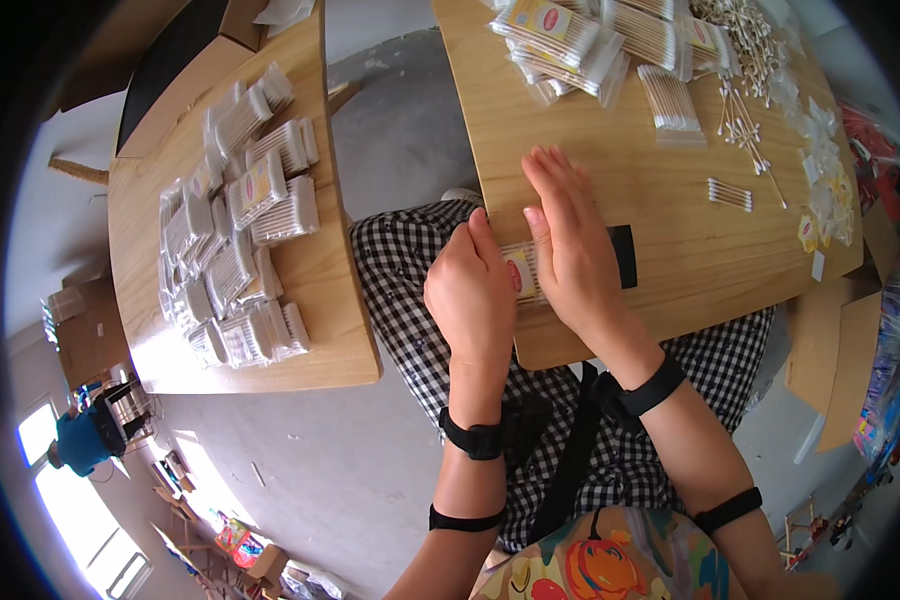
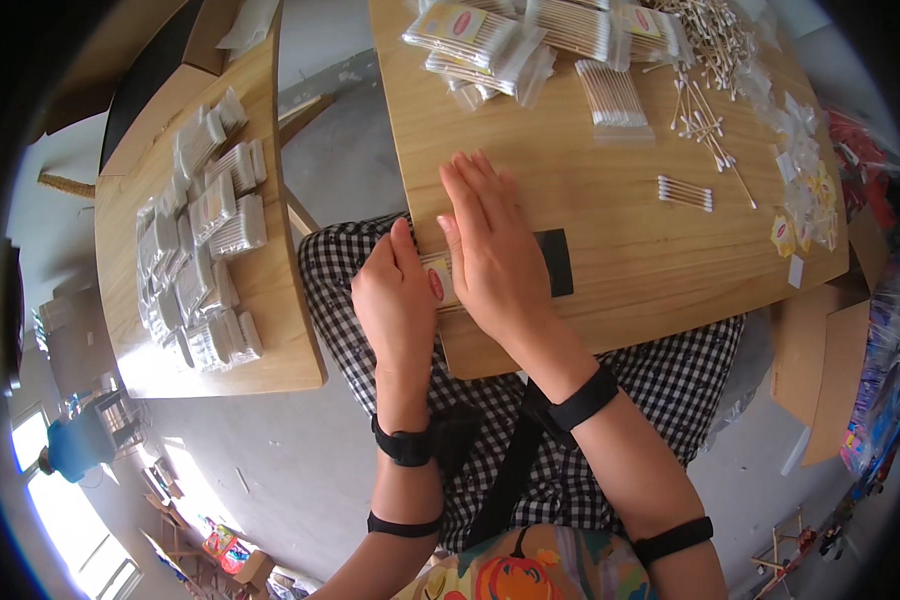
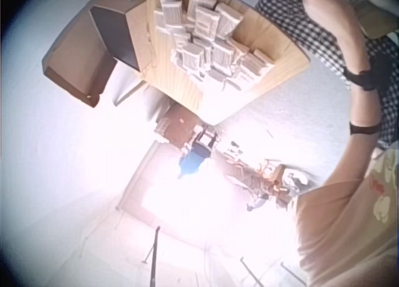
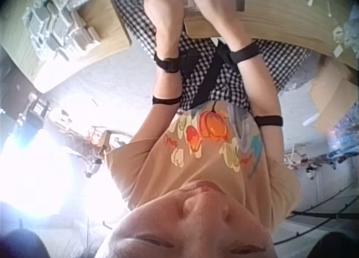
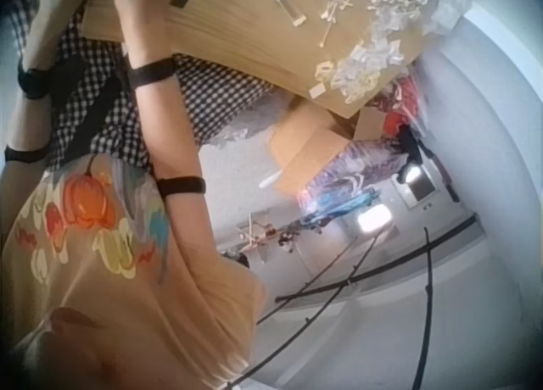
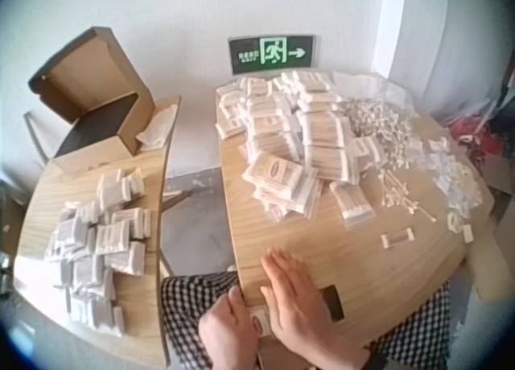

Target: The recorder is sorting and arranging cotton swabs into small plastic packages.

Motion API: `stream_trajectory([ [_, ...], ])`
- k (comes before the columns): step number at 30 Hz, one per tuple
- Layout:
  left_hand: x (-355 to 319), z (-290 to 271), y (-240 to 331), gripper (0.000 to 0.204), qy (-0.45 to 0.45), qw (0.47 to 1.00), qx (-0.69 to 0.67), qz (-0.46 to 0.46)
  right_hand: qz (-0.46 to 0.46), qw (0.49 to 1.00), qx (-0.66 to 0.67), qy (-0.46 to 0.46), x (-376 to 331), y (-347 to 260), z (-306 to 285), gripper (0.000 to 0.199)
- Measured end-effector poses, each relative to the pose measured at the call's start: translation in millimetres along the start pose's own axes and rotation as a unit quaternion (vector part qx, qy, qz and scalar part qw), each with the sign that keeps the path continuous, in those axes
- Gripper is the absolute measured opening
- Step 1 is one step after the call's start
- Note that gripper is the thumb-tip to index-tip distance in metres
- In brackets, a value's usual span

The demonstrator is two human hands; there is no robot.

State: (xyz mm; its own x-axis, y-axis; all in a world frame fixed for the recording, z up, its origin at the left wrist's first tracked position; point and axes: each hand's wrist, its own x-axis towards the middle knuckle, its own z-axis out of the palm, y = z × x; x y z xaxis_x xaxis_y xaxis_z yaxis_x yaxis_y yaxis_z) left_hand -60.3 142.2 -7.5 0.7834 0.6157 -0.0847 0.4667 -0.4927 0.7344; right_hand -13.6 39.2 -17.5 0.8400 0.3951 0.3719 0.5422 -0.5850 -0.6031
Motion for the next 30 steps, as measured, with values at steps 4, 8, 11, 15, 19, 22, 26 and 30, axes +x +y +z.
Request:
stream_trajectory([
  [4,1,7,-5,0.047,0.064,0.992,0.006,0.108,0.005,0.985,0.173,-0.008,3,-19,15,0.043],
  [8,3,-16,6,0.035,-0.059,0.996,0.059,0.042,0.113,0.92,0.374,0.017,3,-11,3,0.058],
  [11,-2,-35,0,0.034,-0.053,0.976,0.07,0.202,0.181,0.868,0.458,0.071,-3,-8,-11,0.063],
  [15,-5,-59,1,0.073,-0.159,0.939,0.097,0.29,0.197,0.864,0.461,0.041,-18,-12,-16,0.069],
  [19,-2,-62,-3,0.071,-0.175,0.93,0.117,0.303,0.187,0.871,0.454,0.024,-15,-23,-12,0.071],
  [22,-2,-59,-6,0.065,-0.165,0.924,0.118,0.324,0.182,0.888,0.422,0.002,-14,-29,-12,0.07],
  [26,0,-53,-8,0.052,-0.141,0.915,0.114,0.36,0.147,0.885,0.441,-0.018,-13,-42,4,0.065],
  [30,4,-63,5,0.043,-0.192,0.916,0.105,0.335,0.154,0.864,0.48,0.001,-15,-37,11,0.065],
])
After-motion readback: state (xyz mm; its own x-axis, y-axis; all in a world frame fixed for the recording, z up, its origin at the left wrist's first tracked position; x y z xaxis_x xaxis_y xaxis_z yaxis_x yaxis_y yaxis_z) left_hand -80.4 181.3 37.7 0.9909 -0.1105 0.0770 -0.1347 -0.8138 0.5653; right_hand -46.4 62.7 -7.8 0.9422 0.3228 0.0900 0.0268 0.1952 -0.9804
